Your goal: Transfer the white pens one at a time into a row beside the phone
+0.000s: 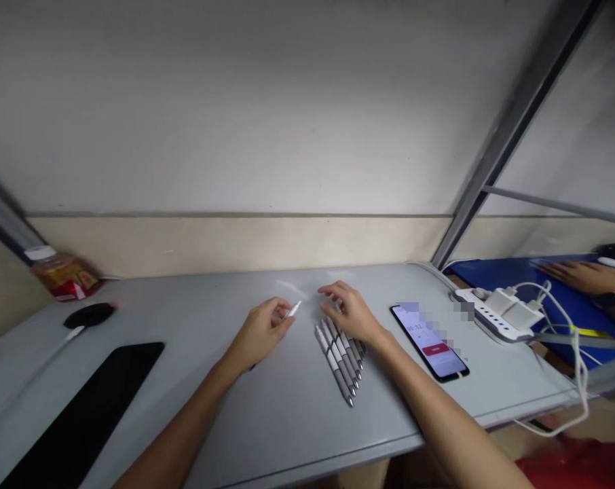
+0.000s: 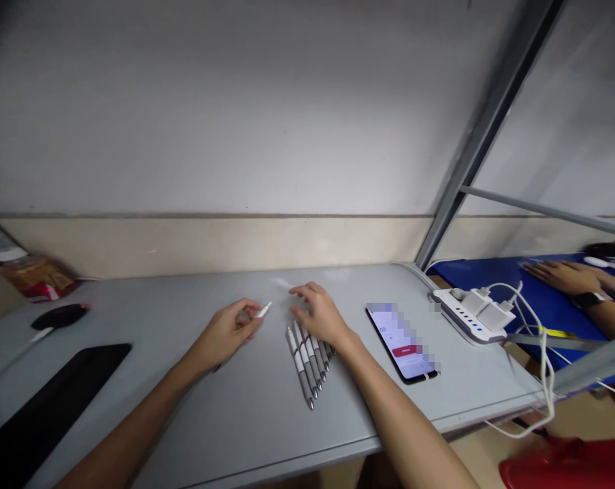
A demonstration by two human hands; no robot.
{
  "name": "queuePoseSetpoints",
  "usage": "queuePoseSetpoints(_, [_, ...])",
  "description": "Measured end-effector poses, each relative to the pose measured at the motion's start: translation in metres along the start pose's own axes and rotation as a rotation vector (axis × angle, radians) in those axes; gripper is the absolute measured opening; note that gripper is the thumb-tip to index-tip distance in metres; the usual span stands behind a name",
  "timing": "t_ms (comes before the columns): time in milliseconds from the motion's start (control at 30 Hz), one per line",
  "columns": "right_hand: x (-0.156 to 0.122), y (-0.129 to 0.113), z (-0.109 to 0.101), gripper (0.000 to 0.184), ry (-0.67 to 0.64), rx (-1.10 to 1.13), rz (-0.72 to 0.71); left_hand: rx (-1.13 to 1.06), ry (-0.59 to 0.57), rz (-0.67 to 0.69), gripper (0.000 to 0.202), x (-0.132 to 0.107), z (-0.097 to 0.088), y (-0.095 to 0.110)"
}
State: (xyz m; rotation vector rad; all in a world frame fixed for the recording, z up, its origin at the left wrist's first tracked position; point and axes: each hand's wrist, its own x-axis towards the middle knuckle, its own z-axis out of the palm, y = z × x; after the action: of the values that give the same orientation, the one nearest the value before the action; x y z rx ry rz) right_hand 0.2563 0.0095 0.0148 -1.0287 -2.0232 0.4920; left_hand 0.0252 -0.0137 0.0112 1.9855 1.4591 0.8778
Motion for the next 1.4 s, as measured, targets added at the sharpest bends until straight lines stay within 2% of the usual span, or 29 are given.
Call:
queuePoseSetpoints(100, [-0.003, -0.017, 0.010, 0.035, -0.115, 0.097, -0.060, -0.133, -0.065, 0.093, 0.026, -0.003, 0.006, 0.009])
queuePoseSetpoints(167, [-0.005, -0.022, 0.015, 0.029, -0.197, 0.134, -0.045, -0.122, -0.060, 0.152, 0.025, -0.005, 0.008, 0.013])
queuePoseSetpoints(233, [-0.005, -0.021, 0.019, 0.028, -0.219, 0.127, -0.015, -0.059, -0.041, 0.188, 0.022, -0.005, 0.009, 0.014])
queuePoseSetpoints(333, [-0.004, -0.013, 0.018, 0.029, -0.117, 0.137, 0.096, 0.073, -0.021, 0.228, 0.019, -0.004, 0.007, 0.010])
queuePoseSetpoints(400, [-0.002, -0.009, 0.014, 0.030, -0.027, 0.205, 0.209, 0.141, -0.018, 0.252, 0.017, -0.003, 0.005, 0.007])
queuePoseSetpoints(467, [0.000, -0.006, 0.009, 0.035, -0.001, 0.302, 0.303, 0.172, -0.007, 0.273, 0.020, -0.002, 0.004, 0.004])
queuePoseSetpoints(667, [0.003, -0.006, 0.002, 0.045, -0.274, 0.592, 0.480, 0.290, 0.056, 0.337, 0.023, -0.002, 0.002, 0.004])
queuePoseSetpoints(900, [0.001, -0.009, 0.003, 0.044, -0.309, 0.716, 0.598, 0.431, 0.037, 0.365, 0.023, -0.002, 0.002, 0.004])
queuePoseSetpoints(1000, [0.000, -0.009, 0.006, 0.042, -0.310, 0.749, 0.562, 0.444, 0.084, 0.356, 0.020, 0.000, 0.003, 0.002])
queuePoseSetpoints(1133, [-0.001, -0.009, 0.007, 0.042, -0.281, 0.588, 0.350, 0.432, 0.107, 0.331, 0.020, 0.000, 0.003, -0.001])
queuePoseSetpoints(1267, [-0.001, -0.012, 0.004, 0.032, -0.164, 0.295, 0.084, 0.372, 0.076, 0.278, 0.020, 0.001, 0.004, -0.005])
queuePoseSetpoints(1400, [-0.001, -0.014, 0.004, 0.022, -0.057, 0.262, -0.013, 0.276, 0.069, 0.253, 0.019, 0.002, 0.005, -0.007])
